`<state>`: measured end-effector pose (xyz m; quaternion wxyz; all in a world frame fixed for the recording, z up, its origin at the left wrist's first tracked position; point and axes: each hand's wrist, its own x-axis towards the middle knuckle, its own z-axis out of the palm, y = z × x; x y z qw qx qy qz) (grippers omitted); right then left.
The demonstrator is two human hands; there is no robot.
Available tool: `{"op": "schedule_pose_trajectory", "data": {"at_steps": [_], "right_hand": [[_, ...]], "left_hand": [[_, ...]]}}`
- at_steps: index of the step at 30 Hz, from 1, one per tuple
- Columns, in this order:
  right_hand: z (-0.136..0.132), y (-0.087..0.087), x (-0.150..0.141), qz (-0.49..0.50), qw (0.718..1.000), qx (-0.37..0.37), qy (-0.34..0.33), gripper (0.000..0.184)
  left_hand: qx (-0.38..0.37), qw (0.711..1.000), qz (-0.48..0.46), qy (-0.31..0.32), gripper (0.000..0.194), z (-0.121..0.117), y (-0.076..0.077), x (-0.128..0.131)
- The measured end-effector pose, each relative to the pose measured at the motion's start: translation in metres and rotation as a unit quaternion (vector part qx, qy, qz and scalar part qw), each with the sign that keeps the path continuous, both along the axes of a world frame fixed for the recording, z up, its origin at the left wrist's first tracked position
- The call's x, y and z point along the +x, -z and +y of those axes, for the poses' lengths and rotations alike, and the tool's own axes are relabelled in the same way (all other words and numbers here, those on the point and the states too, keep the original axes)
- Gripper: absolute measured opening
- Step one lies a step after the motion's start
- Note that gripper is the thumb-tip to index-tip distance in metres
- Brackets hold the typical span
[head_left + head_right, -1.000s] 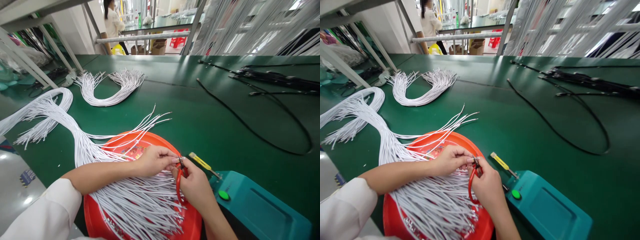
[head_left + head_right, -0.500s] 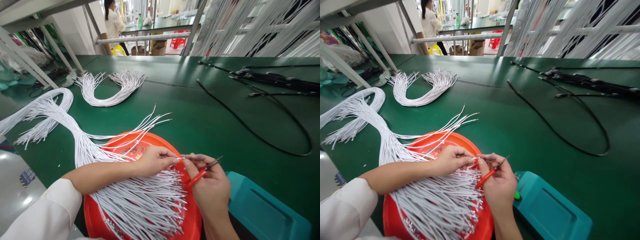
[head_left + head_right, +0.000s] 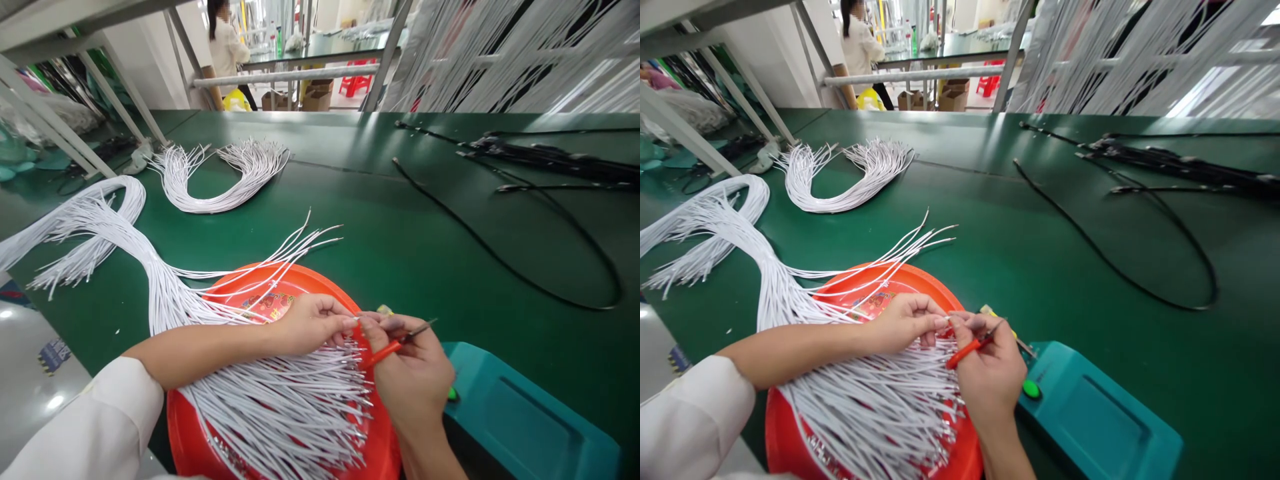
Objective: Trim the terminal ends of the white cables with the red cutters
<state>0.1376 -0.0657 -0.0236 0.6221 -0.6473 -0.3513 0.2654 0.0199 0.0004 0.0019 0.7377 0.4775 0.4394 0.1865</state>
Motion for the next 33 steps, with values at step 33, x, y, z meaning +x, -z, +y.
{"op": "schedule_pose_trajectory", "data": {"at_steps": [33], "right_hand": [[0.004, -0.019, 0.004, 0.09, 0.992, -0.087, -0.013, 0.038]], "left_hand": [[0.232, 0.967, 0.101, 0.013, 0.023, 0.002, 0.011, -0.005]]}}
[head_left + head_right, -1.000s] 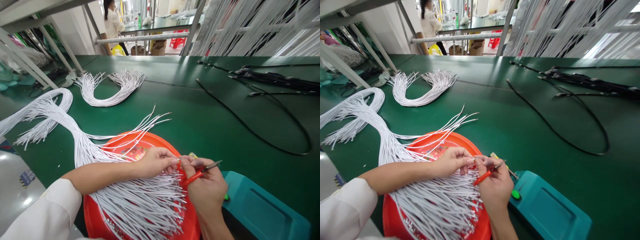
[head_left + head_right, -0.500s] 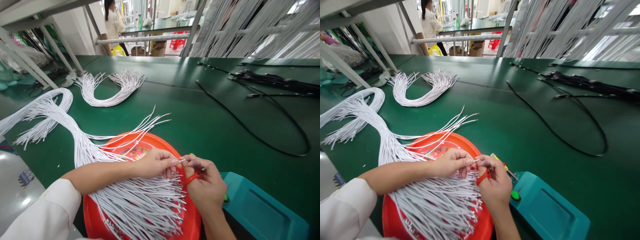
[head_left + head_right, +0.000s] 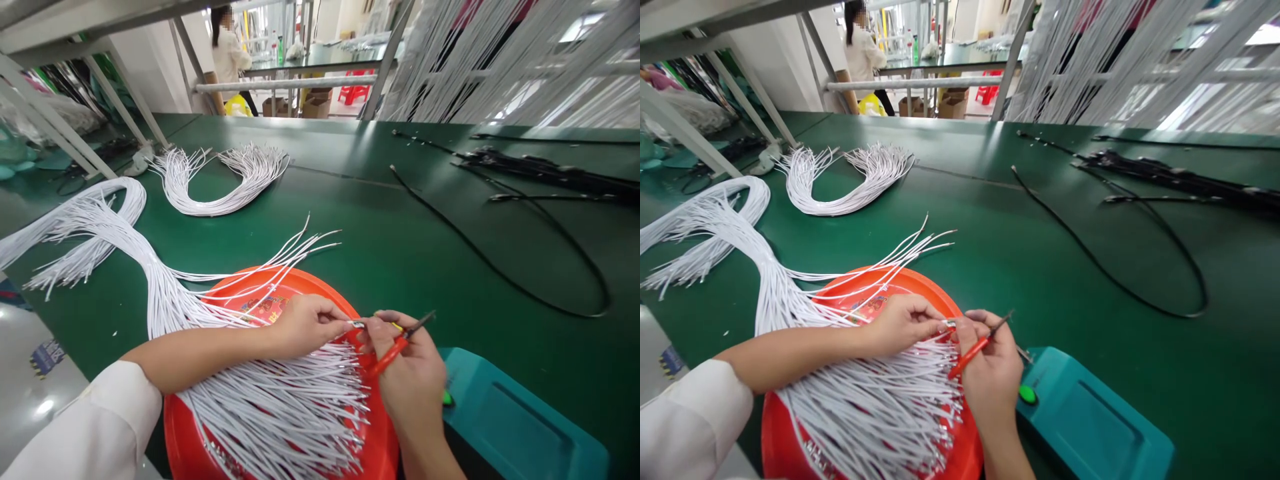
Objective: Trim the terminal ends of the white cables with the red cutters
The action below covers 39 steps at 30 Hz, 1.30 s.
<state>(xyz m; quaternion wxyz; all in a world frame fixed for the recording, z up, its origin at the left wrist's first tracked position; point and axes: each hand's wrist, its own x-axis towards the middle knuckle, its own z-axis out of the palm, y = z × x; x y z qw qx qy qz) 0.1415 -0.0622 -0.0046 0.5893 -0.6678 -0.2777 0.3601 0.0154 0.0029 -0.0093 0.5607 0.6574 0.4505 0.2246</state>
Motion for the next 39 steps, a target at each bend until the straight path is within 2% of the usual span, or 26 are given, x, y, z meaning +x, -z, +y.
{"op": "schedule_pose_trajectory", "data": {"at_steps": [2, 4, 6, 8, 10, 12, 16, 20, 25, 27, 28, 31, 33, 34, 36, 39], "right_hand": [[-0.001, 0.003, 0.0, -0.027, 1.0, -0.002, -0.011, 0.038], [-0.001, 0.008, 0.002, -0.043, 0.999, 0.003, -0.03, 0.037], [0.0, 0.013, 0.004, -0.054, 0.997, 0.016, -0.049, 0.033], [0.0, 0.018, 0.007, -0.069, 0.996, 0.028, -0.057, 0.028], [0.0, 0.02, 0.008, -0.082, 0.994, 0.03, -0.057, 0.024], [0.0, 0.022, 0.008, -0.088, 0.994, 0.03, -0.056, 0.022], [0.0, 0.025, 0.007, -0.105, 0.993, 0.028, -0.048, 0.022], [0.0, 0.024, 0.007, -0.135, 0.991, 0.015, -0.008, 0.023], [0.004, 0.022, 0.01, -0.091, 0.995, 0.002, 0.043, 0.029], [0.005, 0.022, 0.011, -0.074, 0.995, -0.011, 0.062, 0.035], [0.006, 0.023, 0.012, -0.068, 0.995, -0.018, 0.067, 0.037], [0.008, 0.026, 0.012, -0.086, 0.993, -0.036, 0.076, 0.039], [0.007, 0.028, 0.012, -0.114, 0.99, -0.04, 0.079, 0.038], [0.007, 0.029, 0.012, -0.119, 0.989, -0.038, 0.078, 0.038], [0.006, 0.03, 0.011, -0.101, 0.992, -0.031, 0.074, 0.038], [0.006, 0.028, 0.01, -0.051, 0.996, -0.024, 0.076, 0.039]], "left_hand": [[0.07, 0.997, 0.02, 0.011, 0.02, -0.001, 0.0, -0.001], [0.083, 0.996, 0.023, 0.014, 0.021, 0.0, -0.001, -0.002], [0.037, 0.999, 0.017, 0.011, 0.022, 0.0, -0.002, -0.001], [-0.048, 0.999, -0.002, 0.012, 0.022, 0.001, -0.003, 0.0], [-0.129, 0.991, -0.023, 0.024, 0.023, 0.001, -0.005, 0.002], [-0.171, 0.984, -0.037, 0.036, 0.024, 0.002, -0.007, 0.003], [-0.189, 0.98, -0.043, 0.04, 0.028, 0.003, -0.008, 0.003], [-0.204, 0.977, -0.054, 0.034, 0.029, 0.004, -0.008, 0.003], [-0.201, 0.978, -0.06, -0.018, 0.018, 0.009, -0.019, 0.003], [-0.174, 0.982, -0.058, -0.039, 0.016, 0.014, -0.024, 0.002], [-0.138, 0.988, -0.055, -0.043, 0.016, 0.018, -0.026, 0.0], [0.064, 0.995, -0.038, -0.066, 0.016, 0.033, -0.035, -0.01], [0.204, 0.972, -0.026, -0.115, 0.018, 0.047, -0.041, -0.021], [0.251, 0.957, -0.025, -0.147, 0.019, 0.055, -0.044, -0.027], [0.285, 0.935, -0.029, -0.209, 0.024, 0.074, -0.047, -0.039], [0.273, 0.921, -0.035, -0.276, 0.034, 0.105, -0.043, -0.058]]}}
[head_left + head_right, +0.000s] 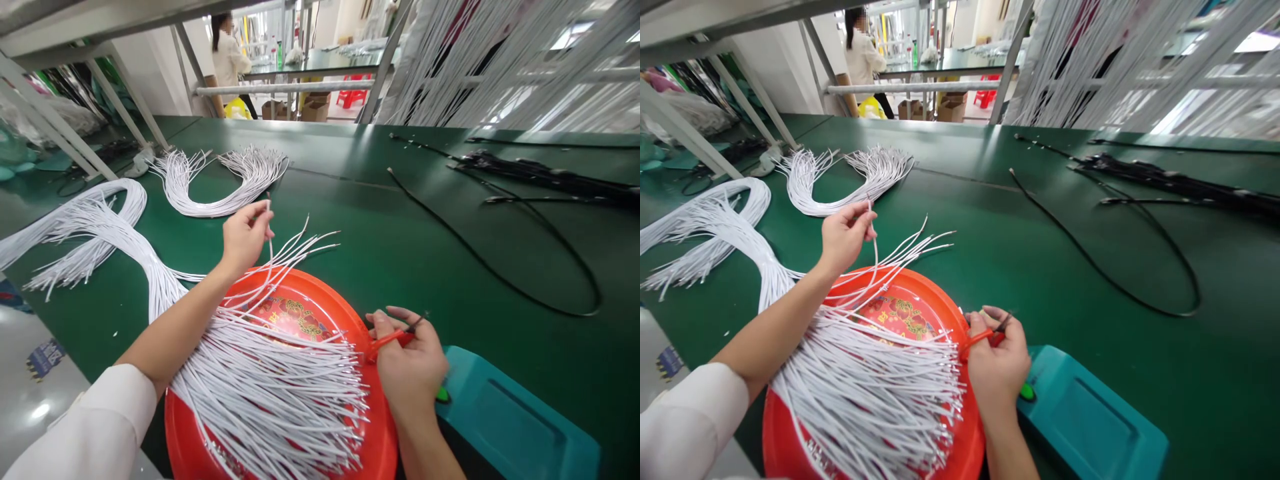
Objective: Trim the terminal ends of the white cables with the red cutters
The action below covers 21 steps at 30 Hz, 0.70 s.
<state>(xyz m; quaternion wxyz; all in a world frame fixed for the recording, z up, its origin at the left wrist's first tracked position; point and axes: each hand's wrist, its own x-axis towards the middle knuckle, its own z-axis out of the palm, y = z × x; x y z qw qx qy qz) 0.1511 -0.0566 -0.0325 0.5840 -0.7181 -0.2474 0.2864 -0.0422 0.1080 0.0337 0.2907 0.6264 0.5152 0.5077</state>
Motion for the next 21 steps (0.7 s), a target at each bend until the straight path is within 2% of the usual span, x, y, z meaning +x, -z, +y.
{"op": "schedule_pose_trajectory", "data": {"at_steps": [2, 4, 6, 7, 9, 11, 13, 15, 16, 19, 21], "right_hand": [[0.001, -0.002, -0.001, 0.021, 1.0, 0.008, 0.007, 0.038], [0.003, -0.002, -0.001, 0.032, 0.999, 0.019, 0.012, 0.036], [0.005, -0.001, -0.002, 0.044, 0.998, 0.038, 0.017, 0.034], [0.006, -0.001, -0.002, 0.05, 0.997, 0.048, 0.021, 0.034], [0.007, -0.001, -0.005, 0.094, 0.992, 0.079, 0.025, 0.031], [0.008, -0.002, -0.008, 0.091, 0.991, 0.094, 0.023, 0.028], [0.011, -0.002, -0.011, 0.079, 0.991, 0.108, 0.02, 0.022], [0.016, 0.0, -0.012, 0.066, 0.99, 0.12, 0.018, 0.018], [0.018, 0.0, -0.012, 0.06, 0.99, 0.125, 0.018, 0.015], [0.02, 0.001, -0.013, 0.054, 0.989, 0.136, 0.01, 0.012], [0.019, 0.0, -0.014, 0.058, 0.988, 0.142, 0.004, 0.011]], "left_hand": [[-0.032, 0.999, 0.02, -0.02, 0.043, 0.016, 0.009, -0.01], [-0.073, 0.991, 0.111, -0.004, 0.058, 0.023, 0.017, -0.015], [-0.106, 0.967, 0.23, 0.033, 0.065, 0.019, 0.019, -0.013], [-0.111, 0.951, 0.284, 0.057, 0.063, 0.013, 0.018, -0.01], [-0.067, 0.929, 0.349, 0.104, 0.049, -0.007, 0.011, 0.002], [-0.011, 0.914, 0.369, 0.165, 0.04, -0.032, 0.005, 0.014], [-0.012, 0.889, 0.378, 0.259, 0.034, -0.056, 0.006, 0.024], [-0.033, 0.845, 0.392, 0.363, 0.032, -0.077, 0.016, 0.031], [-0.043, 0.826, 0.4, 0.394, 0.032, -0.085, 0.023, 0.034], [-0.048, 0.791, 0.437, 0.425, 0.03, -0.103, 0.045, 0.043], [-0.051, 0.777, 0.454, 0.433, 0.033, -0.108, 0.054, 0.046]]}}
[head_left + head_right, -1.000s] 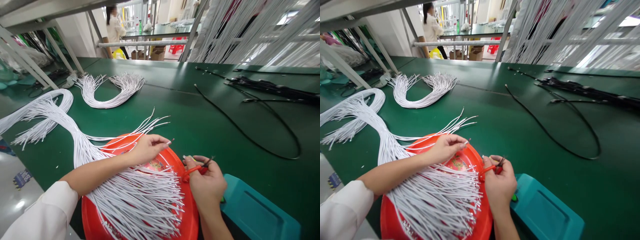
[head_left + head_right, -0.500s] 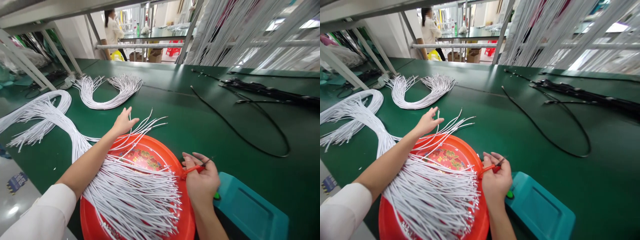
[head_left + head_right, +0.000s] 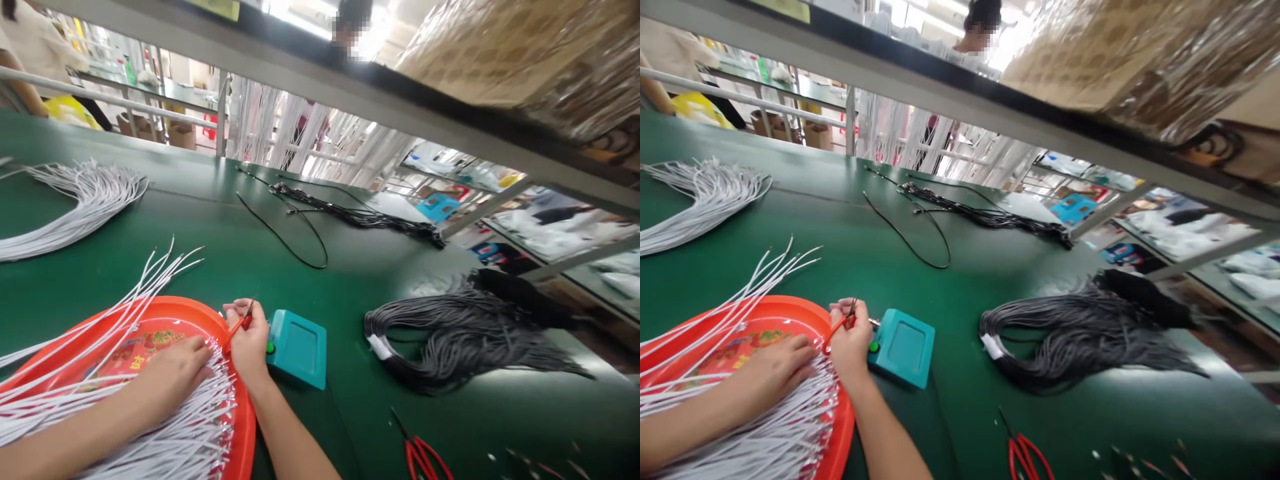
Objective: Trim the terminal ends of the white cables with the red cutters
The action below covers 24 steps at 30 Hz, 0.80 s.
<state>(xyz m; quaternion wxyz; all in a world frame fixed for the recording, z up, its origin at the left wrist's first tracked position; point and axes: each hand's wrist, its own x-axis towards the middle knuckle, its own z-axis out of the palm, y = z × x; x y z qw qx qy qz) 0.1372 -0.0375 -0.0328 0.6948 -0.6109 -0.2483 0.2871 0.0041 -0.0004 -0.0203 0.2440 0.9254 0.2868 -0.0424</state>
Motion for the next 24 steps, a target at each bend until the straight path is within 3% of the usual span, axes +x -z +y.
{"op": "schedule_pose_trajectory", "data": {"at_steps": [12, 24], "right_hand": [[0.002, -0.001, 0.0, 0.014, 1.0, 0.014, -0.002, 0.008], [-0.004, -0.006, 0.005, 0.014, 1.0, 0.025, 0.0, 0.012]], "left_hand": [[-0.083, 0.995, -0.033, -0.039, 0.03, 0.012, 0.0, 0.003], [-0.237, 0.955, -0.126, -0.123, 0.022, 0.014, -0.001, 0.004]]}}
